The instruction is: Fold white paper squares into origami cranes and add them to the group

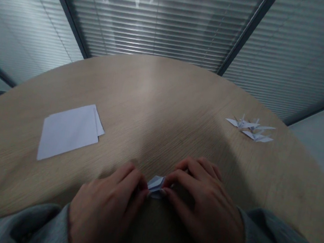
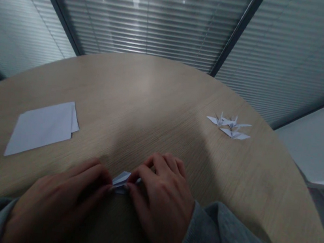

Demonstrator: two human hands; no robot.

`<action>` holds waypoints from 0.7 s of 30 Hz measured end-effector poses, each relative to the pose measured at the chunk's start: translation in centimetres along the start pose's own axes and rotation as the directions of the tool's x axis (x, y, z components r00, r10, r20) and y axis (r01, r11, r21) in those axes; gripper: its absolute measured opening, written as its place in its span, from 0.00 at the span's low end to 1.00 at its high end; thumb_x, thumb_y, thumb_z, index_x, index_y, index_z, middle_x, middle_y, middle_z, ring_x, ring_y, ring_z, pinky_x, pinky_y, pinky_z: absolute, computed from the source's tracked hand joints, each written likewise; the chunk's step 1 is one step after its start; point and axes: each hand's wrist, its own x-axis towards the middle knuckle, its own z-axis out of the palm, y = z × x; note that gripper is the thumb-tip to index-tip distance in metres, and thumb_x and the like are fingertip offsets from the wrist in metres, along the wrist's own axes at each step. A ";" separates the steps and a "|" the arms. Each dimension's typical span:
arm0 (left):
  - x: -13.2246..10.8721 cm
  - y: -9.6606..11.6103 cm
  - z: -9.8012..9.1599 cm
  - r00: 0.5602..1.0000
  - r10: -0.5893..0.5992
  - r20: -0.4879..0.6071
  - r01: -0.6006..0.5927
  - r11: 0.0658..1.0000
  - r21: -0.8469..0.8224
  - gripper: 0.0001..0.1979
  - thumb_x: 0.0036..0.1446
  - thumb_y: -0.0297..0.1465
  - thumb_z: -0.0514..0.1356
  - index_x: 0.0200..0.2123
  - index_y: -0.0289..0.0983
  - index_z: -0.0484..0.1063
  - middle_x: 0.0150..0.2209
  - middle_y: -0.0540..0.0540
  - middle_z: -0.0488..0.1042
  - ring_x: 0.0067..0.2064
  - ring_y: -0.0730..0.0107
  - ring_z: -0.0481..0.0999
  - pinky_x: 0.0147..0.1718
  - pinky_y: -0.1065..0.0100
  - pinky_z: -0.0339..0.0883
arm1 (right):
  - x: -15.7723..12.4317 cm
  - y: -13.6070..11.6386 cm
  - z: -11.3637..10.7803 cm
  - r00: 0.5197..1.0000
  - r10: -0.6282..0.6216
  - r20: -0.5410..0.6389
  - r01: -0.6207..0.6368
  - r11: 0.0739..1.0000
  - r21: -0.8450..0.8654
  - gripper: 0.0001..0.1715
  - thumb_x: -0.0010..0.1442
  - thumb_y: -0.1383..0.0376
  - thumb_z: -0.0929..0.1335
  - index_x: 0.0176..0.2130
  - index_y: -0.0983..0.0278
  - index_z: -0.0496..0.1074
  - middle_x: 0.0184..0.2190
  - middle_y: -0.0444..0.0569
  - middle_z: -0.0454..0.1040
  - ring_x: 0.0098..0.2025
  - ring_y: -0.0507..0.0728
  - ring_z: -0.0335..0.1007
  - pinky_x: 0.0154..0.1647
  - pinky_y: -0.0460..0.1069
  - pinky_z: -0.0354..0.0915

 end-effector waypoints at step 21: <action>-0.1 -0.1 -0.6 1.000 -0.009 -0.004 0.009 0.993 -0.117 0.10 0.57 0.28 0.49 0.31 0.40 0.70 0.34 0.48 0.74 0.32 0.62 0.76 0.29 0.63 0.67 | 0.0 -0.1 0.2 0.997 0.082 -0.001 -0.082 0.993 0.087 0.05 0.51 0.69 0.70 0.25 0.60 0.72 0.29 0.46 0.69 0.35 0.58 0.64 0.38 0.55 0.60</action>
